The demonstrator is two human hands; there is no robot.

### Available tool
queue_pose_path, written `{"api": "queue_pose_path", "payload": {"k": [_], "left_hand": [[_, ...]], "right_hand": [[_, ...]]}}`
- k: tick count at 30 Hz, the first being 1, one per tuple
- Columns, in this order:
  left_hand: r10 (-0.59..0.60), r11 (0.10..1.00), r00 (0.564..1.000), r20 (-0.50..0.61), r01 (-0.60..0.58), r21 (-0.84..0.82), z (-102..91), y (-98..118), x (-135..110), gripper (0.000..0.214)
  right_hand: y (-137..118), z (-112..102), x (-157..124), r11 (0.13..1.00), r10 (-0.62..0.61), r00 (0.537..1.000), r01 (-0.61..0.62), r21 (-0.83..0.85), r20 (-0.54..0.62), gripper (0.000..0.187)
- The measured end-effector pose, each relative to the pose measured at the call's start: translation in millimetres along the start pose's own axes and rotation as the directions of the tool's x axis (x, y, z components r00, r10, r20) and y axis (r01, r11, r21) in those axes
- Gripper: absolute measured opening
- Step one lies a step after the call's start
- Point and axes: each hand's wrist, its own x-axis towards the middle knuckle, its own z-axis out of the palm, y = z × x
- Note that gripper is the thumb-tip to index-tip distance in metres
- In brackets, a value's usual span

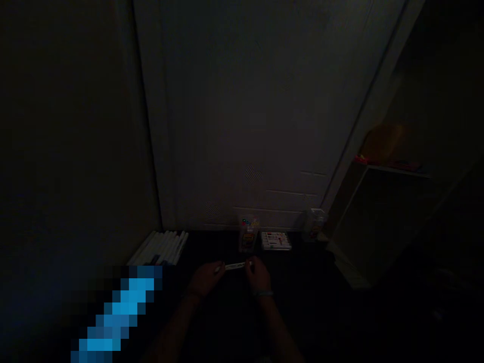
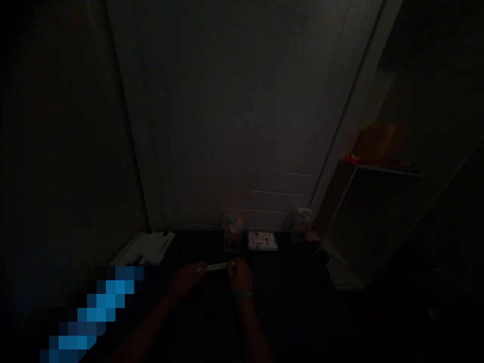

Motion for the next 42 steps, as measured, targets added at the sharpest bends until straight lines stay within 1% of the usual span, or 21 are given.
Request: {"api": "queue_pose_path", "payload": {"k": [2,5,8,13,18,21,27,33,37,42], "left_hand": [[0.007,1.000,1.000,-0.006,-0.007,0.007,-0.2,0.1,-0.8,0.036],[-0.017,1.000,1.000,-0.026,0.018,0.010,-1.9,1.9,-2.7,0.035],[-0.035,0.999,0.999,-0.014,0.035,0.006,-4.3,4.3,-3.8,0.034],[-0.002,1.000,1.000,0.000,0.002,0.016,-2.9,2.1,-1.9,0.037],[0.006,1.000,1.000,-0.022,-0.005,0.012,-0.2,-1.0,-0.6,0.036],[0.000,1.000,1.000,-0.009,0.001,0.027,-4.0,3.5,-2.5,0.039],[-0.063,0.996,0.998,0.015,0.062,0.056,-12.5,13.3,-7.2,0.036],[0.004,0.998,1.000,0.013,-0.005,0.064,-6.5,6.4,-4.6,0.036],[-0.029,0.996,1.000,0.008,0.028,0.081,-3.3,5.0,-2.4,0.034],[-0.041,0.996,0.999,0.014,0.039,0.081,-6.9,6.3,-3.6,0.034]], "right_hand": [[0.4,0.0,0.1,1.000,-0.004,1.000,0.004,-0.006,0.000,0.024],[0.6,-0.7,0.4,1.000,0.013,1.000,-0.013,-0.012,0.016,0.024],[0.8,-0.6,0.7,1.000,0.014,1.000,-0.013,-0.009,0.021,0.024],[2.0,0.9,0.7,1.000,0.007,1.000,-0.007,0.002,0.005,0.025],[4.0,2.7,0.4,1.000,-0.003,1.000,0.003,0.026,-0.005,0.026],[4.1,3.3,0.5,1.000,0.000,1.000,0.000,0.030,-0.012,0.025],[1.0,0.6,-0.2,0.999,-0.009,1.000,0.009,0.040,0.000,0.027],[-0.2,-0.7,0.4,1.000,0.003,1.000,-0.003,0.029,0.006,0.026],[2.0,0.3,0.9,0.999,0.004,1.000,-0.005,0.032,0.027,0.025],[3.3,2.9,0.1,0.998,0.016,1.000,-0.016,0.066,0.008,0.022]]}}
